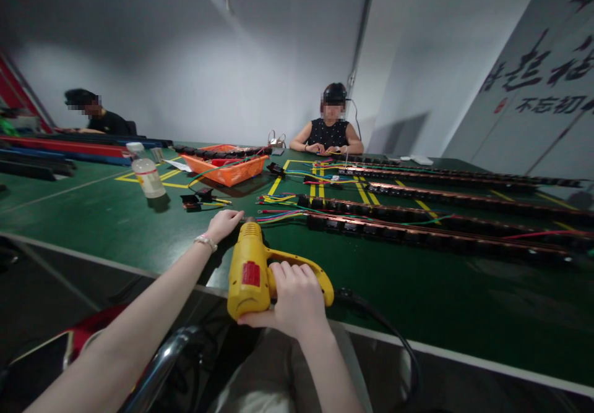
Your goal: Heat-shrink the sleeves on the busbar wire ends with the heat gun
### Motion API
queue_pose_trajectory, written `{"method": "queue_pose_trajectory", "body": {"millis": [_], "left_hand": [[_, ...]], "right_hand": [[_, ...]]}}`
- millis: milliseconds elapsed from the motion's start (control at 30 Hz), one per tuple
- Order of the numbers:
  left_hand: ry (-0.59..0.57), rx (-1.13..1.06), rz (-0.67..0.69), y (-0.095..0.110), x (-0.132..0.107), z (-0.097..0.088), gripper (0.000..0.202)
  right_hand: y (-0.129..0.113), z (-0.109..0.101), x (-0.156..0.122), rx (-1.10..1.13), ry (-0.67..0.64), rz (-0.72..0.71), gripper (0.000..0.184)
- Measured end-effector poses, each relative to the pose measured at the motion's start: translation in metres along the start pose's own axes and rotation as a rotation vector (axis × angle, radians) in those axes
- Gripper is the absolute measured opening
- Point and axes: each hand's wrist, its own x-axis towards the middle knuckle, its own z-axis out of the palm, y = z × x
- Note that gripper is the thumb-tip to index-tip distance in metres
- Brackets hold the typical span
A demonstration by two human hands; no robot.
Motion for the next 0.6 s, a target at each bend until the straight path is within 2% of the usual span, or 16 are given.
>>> {"method": "queue_pose_trajectory", "body": {"millis": [300, 600], "left_hand": [[0.044, -0.111, 0.025, -0.001, -0.001, 0.001, 0.052], [0.016, -0.106, 0.009, -0.001, 0.0, 0.001, 0.052]], "right_hand": [[0.035, -0.019, -0.017, -0.093, -0.022, 0.04, 0.081], [0.064, -0.028, -0.027, -0.302, 0.065, 0.079, 0.073]]}}
